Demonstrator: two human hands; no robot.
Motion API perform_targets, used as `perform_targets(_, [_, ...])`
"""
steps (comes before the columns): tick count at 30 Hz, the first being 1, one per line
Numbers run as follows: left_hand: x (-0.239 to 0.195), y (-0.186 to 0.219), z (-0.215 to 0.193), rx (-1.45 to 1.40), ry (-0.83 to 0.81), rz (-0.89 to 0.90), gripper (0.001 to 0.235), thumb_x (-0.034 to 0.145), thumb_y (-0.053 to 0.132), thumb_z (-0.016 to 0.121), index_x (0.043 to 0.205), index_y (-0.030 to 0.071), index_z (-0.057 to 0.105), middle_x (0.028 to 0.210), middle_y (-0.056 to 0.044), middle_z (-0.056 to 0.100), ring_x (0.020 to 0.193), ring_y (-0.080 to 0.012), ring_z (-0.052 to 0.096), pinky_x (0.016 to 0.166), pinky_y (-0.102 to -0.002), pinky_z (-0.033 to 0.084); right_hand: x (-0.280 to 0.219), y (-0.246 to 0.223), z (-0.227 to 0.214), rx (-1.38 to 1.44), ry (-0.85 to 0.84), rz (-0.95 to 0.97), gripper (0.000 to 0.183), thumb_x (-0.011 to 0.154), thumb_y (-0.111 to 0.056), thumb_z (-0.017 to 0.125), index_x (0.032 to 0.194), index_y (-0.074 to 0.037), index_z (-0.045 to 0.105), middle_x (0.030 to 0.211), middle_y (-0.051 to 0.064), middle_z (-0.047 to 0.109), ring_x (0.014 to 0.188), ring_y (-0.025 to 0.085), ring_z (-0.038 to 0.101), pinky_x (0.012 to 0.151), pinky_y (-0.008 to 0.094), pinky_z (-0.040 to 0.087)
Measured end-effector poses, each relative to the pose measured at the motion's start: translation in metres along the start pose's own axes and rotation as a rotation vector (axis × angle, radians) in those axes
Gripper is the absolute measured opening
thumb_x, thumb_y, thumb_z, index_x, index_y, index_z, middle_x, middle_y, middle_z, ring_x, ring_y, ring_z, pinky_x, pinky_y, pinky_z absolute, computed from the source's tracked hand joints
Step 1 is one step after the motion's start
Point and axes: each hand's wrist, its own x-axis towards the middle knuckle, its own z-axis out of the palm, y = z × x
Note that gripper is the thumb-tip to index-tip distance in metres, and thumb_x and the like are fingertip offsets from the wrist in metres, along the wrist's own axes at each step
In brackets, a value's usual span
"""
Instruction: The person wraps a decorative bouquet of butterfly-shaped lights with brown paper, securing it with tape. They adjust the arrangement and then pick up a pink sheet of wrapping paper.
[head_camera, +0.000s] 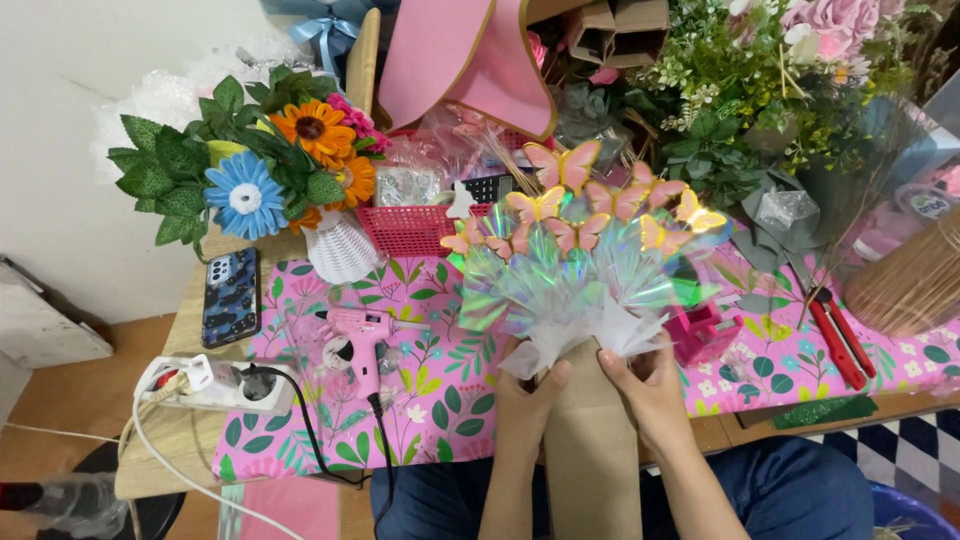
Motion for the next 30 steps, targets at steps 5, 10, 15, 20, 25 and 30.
perform_targets(5, [-0.011, 0.001, 0.001, 0.011, 0.187, -0.038, 0.04, 0.076, 0.023, 0.082, 0.111, 0.004, 0.077, 0.109, -0.009, 0.081, 0.101, -0.0206, 0.076, 0.087, -0.034, 0.061, -0.003, 0.017, 0.005, 0.032, -0.064, -0.138, 0.068, 0.078, -0.011, 0.076, 0.136, -0.007, 0.042, 0.132, 0.016, 0.064, 0.123, 0.023, 0.062, 0.106, 0.037, 0.05])
perform_targets(10, [-0.006, -0.004, -0.021, -0.032, 0.325, -0.066, 0.042, 0.074, 0.022, 0.084, 0.11, 0.0, 0.078, 0.103, -0.011, 0.081, 0.097, -0.0211, 0.074, 0.084, -0.032, 0.06, 0.02, 0.047, -0.013, -0.038, -0.224, -0.127, 0.073, 0.079, -0.016, 0.079, 0.141, -0.008, 0.041, 0.126, 0.01, 0.063, 0.115, 0.017, 0.061, 0.098, 0.032, 0.048])
perform_targets(15, [0.012, -0.023, -0.077, -0.175, 0.386, 0.036, 0.059, 0.076, 0.011, 0.08, 0.132, -0.001, 0.064, 0.114, -0.016, 0.077, 0.101, -0.0219, 0.071, 0.087, -0.037, 0.059, 0.032, 0.015, -0.055, -0.929, 0.094, -0.55, 0.053, 0.083, -0.037, 0.081, 0.126, -0.009, 0.067, 0.108, 0.009, 0.067, 0.092, 0.022, 0.063, 0.077, 0.035, 0.052])
perform_targets(20, [-0.001, 0.009, -0.064, -0.224, 0.344, -0.031, 0.068, 0.074, 0.0, 0.079, 0.139, 0.002, 0.059, 0.125, -0.017, 0.075, 0.111, -0.0255, 0.071, 0.091, -0.038, 0.059, 0.03, -0.009, -0.078, -1.094, 0.309, -0.813, 0.014, 0.105, -0.014, 0.071, 0.116, -0.007, 0.078, 0.1, 0.008, 0.07, 0.08, 0.019, 0.065, 0.07, 0.032, 0.053])
perform_targets(25, [0.001, -0.001, -0.058, -0.231, 0.456, -0.089, 0.053, 0.078, 0.003, 0.078, 0.127, 0.003, 0.061, 0.12, -0.018, 0.076, 0.102, -0.0251, 0.072, 0.084, -0.037, 0.06, 0.032, -0.03, -0.057, -1.062, 0.146, -0.958, 0.015, 0.1, 0.0, 0.073, 0.114, -0.003, 0.077, 0.104, 0.011, 0.076, 0.085, 0.02, 0.068, 0.074, 0.031, 0.058])
perform_targets(30, [-0.004, -0.002, -0.056, -0.205, 0.431, -0.008, 0.056, 0.079, 0.007, 0.077, 0.132, 0.004, 0.061, 0.125, -0.013, 0.074, 0.109, -0.0219, 0.07, 0.093, -0.034, 0.057, 0.107, -0.027, -0.018, -1.779, -0.367, -0.676, 0.068, 0.075, 0.018, 0.059, 0.138, -0.006, 0.058, 0.144, 0.02, 0.056, 0.122, 0.039, 0.062, 0.056, 0.054, 0.065])
